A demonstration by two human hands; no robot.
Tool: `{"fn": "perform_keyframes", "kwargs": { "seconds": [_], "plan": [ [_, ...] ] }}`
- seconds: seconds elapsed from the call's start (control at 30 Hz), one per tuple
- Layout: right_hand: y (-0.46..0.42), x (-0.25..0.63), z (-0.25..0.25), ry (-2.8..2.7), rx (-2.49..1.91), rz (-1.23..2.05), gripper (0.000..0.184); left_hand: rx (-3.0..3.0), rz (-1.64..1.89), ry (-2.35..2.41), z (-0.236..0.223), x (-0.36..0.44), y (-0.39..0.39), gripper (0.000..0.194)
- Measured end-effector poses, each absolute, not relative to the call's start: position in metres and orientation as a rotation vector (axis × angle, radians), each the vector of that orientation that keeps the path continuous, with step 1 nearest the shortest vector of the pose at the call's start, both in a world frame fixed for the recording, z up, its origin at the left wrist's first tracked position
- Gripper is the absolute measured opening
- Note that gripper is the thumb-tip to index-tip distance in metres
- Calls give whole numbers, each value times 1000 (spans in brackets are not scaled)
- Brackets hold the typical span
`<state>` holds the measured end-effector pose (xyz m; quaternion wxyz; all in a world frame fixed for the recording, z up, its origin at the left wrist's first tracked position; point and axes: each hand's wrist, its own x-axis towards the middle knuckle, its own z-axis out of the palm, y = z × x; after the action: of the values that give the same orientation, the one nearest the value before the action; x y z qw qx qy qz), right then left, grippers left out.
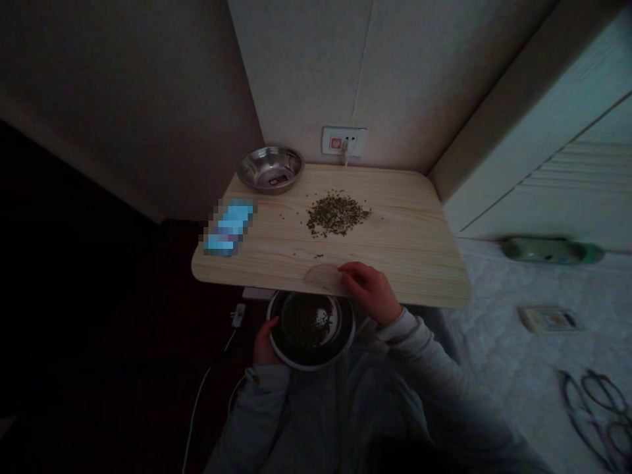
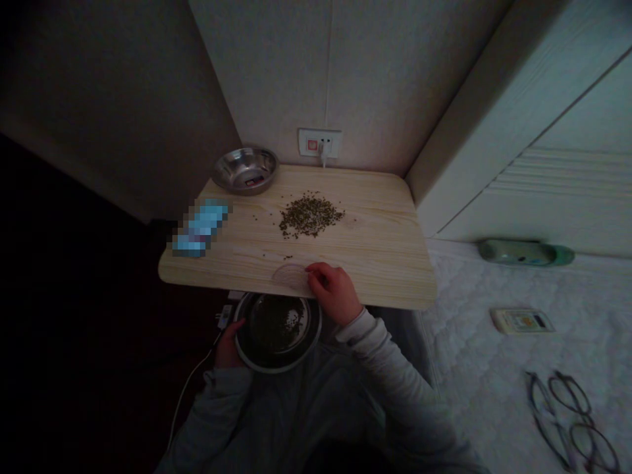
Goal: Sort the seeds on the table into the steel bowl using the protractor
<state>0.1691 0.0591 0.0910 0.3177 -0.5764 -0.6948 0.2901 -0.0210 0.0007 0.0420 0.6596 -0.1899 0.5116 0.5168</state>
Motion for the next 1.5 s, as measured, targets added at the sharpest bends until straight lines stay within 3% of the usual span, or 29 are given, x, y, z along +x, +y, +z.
{"fn": "perform_keyframes", "kwargs": {
  "seconds": [0.2, 0.63, 1.3, 1.5],
  "plan": [
    [68, 153, 93, -1932, -1452, 727, 20, -457, 1137, 1112, 44, -25, 2, 26],
    [120, 112, 99, -2149, -1544, 285, 25, -433, 1260, 1190, 42, -36, 1, 27],
    [91, 109, 101, -2338, -1243, 649, 22, -422, 1276, 1162, 42, -43, 3, 28],
    [90, 144, 95, -1957, -1328, 856, 21, -426, 1231, 1174, 41, -38, 1, 25]
  ]
}}
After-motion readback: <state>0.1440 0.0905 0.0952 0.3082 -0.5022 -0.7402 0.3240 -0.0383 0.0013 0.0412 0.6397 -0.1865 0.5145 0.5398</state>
